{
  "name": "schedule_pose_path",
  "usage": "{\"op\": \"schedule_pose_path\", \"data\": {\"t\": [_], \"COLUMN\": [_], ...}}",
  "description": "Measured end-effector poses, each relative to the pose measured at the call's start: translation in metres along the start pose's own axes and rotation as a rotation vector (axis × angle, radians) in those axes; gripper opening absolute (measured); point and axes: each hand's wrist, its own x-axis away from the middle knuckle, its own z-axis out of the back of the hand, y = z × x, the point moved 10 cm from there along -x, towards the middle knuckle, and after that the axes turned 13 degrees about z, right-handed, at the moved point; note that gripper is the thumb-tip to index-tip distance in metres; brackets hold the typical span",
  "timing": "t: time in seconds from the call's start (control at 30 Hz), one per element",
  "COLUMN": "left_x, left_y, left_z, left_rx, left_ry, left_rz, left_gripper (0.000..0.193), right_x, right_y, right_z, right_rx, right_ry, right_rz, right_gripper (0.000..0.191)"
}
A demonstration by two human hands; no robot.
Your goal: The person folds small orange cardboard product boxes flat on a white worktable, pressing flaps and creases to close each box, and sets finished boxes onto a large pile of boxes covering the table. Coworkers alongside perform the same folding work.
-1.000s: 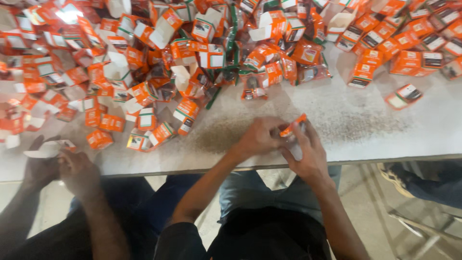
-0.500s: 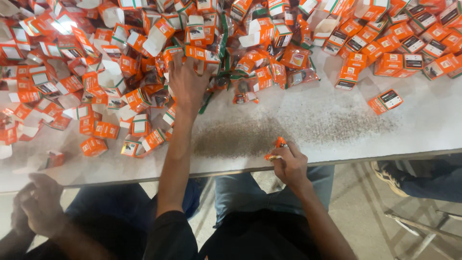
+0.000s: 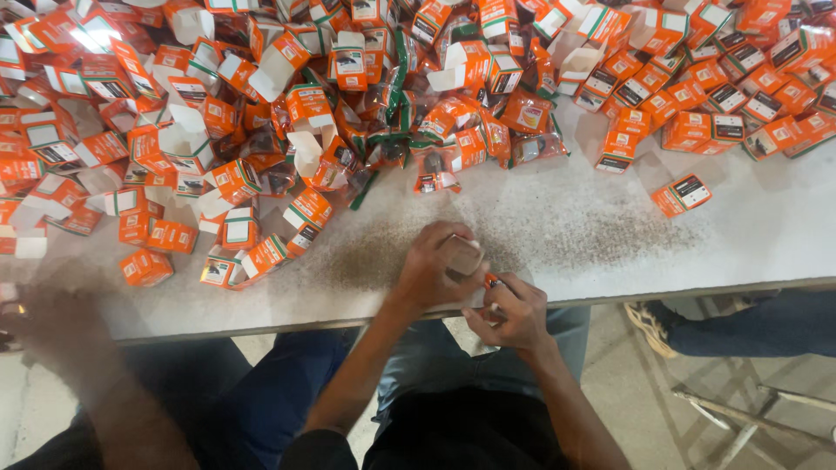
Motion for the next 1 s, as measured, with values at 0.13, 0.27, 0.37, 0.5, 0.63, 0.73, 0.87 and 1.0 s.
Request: {"op": "schedule_pose_path", "data": {"t": [0.13, 0.27, 0.37, 0.5, 0.63, 0.73, 0.87, 1.0], "left_x": [0.014, 0.017, 0.017, 0.016, 0.012, 0.015, 0.02, 0.02], "left_y": [-0.023, -0.03, -0.036, -0.054, -0.039, -0.05, -0.04, -0.031], "left_z": [-0.011, -0.015, -0.026, -0.041, -0.032, -0.039, -0.033, -0.028], "left_rx": [-0.055, 0.009, 0.057, 0.23, 0.037, 0.088, 0.041, 0.04], "left_ry": [0.058, 0.06, -0.082, -0.294, -0.179, -0.251, -0.192, -0.155], "left_rz": [0.095, 0.079, 0.168, 0.423, 0.247, 0.326, 0.199, 0.132], "left_gripper": [0.047, 0.058, 0.062, 0.063, 0.073, 0.096, 0.101, 0.096], "right_x": [0.012, 0.006, -0.009, -0.038, -0.034, -0.037, -0.041, -0.047], "right_y": [0.007, 0.006, 0.024, 0.021, 0.013, 0.004, 0.003, -0.002], "right_z": [-0.003, 0.011, 0.012, -0.007, -0.008, -0.001, 0.002, -0.002], "right_rx": [-0.1, -0.333, -0.475, -0.386, 0.035, 0.311, 0.298, 0.374], "right_ry": [-0.045, 0.08, 0.265, 0.11, -0.074, -0.177, -0.348, -0.544], "right_rz": [-0.167, -0.219, -0.358, -0.301, -0.317, -0.232, -0.263, -0.257], "right_gripper": [0.034, 0.033, 0.019, 0.043, 0.055, 0.055, 0.045, 0.038]}}
